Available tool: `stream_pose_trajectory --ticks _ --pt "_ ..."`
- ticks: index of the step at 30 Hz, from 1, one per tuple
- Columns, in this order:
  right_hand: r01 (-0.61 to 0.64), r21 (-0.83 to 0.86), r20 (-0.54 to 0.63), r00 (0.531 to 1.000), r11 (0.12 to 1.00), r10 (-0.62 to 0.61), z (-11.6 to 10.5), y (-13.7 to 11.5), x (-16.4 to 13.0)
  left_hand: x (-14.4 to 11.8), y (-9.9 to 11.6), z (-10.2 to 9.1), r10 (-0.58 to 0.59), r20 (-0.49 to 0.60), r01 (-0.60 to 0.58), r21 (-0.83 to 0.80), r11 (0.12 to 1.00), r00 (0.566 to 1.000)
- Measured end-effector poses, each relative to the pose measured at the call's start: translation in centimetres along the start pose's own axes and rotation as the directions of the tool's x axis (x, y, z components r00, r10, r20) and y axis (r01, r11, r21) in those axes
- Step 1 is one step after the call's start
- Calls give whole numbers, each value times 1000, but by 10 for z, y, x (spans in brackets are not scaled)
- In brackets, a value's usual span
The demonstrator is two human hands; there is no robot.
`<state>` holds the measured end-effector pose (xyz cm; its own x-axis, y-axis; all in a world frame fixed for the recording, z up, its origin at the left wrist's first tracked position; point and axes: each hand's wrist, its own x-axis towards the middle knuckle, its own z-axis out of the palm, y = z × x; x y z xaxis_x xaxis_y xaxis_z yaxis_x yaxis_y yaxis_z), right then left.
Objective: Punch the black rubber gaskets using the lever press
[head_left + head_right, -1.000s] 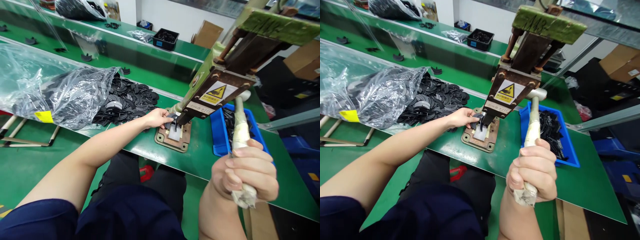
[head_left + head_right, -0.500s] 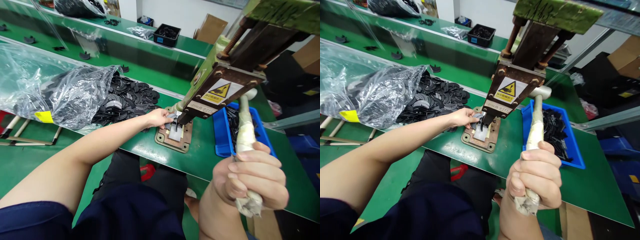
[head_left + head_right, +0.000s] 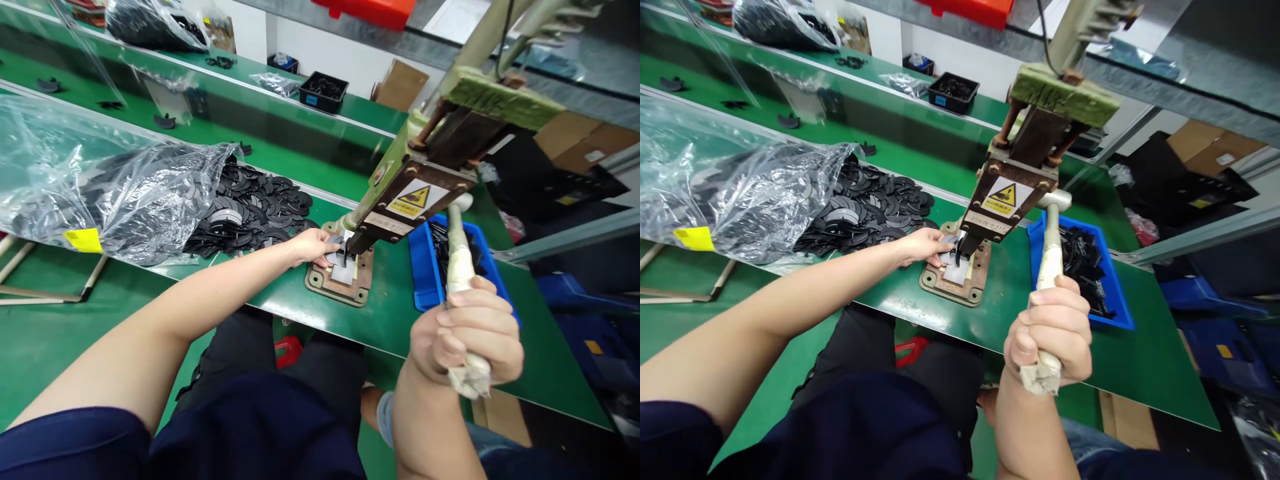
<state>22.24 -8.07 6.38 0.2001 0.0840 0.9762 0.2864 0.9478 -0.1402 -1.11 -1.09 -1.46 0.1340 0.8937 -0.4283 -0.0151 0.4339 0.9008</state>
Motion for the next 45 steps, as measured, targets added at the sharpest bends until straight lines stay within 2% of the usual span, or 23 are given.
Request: stream_pose_trajectory --ticks 5,7,9,11,12,14,15,16,17,18,20,21,22,24,27,31,34,38,41,45 --pt "72 155 92 992 985 -87 2 4 61 -29 -7 -7 77 12 -76 -96 992 997" --pt "-36 187 127 992 982 12 7 7 87 -49 -10 -13 131 6 -130 -121 984 991" --pt "-160 200 138 981 967 134 14 7 102 -71 -14 -21 176 -6 -175 -144 974 984" --pt "-197 157 58 980 968 190 21 7 95 -94 -17 -28 207 -22 -208 -174 963 978" --pt "-195 113 4 981 974 196 24 6 82 -104 -19 -32 220 -30 -222 -189 957 975" --pt "-222 19 -43 974 975 223 29 0 43 -122 -23 -37 241 -38 -243 -215 946 970" --pt "-295 13 12 956 956 294 31 -5 18 -130 -24 -39 248 -37 -250 -226 942 968" --pt "-362 14 98 928 932 359 32 -12 -7 -137 -26 -40 252 -32 -252 -233 939 967" --pt "-451 2 232 868 893 438 33 -20 -31 -143 -27 -40 254 -25 -253 -239 938 967" --pt "-577 -30 429 730 816 532 33 -28 -53 -148 -29 -38 254 -15 -250 -243 937 967" --pt "-662 -86 600 562 744 570 32 -45 -85 -155 -32 -33 245 15 -235 -240 942 969" --pt "-683 -105 639 511 723 575 31 -52 -95 -157 -33 -30 238 36 -224 -232 947 971" --pt "-687 -111 648 498 718 577 30 -57 -102 -159 -35 -26 228 57 -211 -222 952 972" --pt "-696 -117 646 489 709 587 28 -61 -107 -161 -38 -18 209 96 -186 -203 961 973" --pt "-696 -114 634 499 709 591 25 -61 -107 -161 -42 -10 185 122 -159 -198 967 975" --pt "-691 -95 620 523 717 585 26 -64 -109 -157 -45 -11 144 146 -116 -182 976 979" --pt "-690 -84 604 539 719 587 28 -66 -114 -156 -41 -13 109 170 -79 -176 981 979" --pt "-698 -92 579 543 710 608 31 -67 -119 -160 -31 -7 159 100 -147 -118 982 982" --pt "-698 -103 552 552 708 625 29 -67 -121 -162 -27 -3 177 87 -171 -71 983 980" --pt "-698 -102 548 555 709 626 28 -68 -121 -156 -25 -7 118 151 -96 -148 984 981"
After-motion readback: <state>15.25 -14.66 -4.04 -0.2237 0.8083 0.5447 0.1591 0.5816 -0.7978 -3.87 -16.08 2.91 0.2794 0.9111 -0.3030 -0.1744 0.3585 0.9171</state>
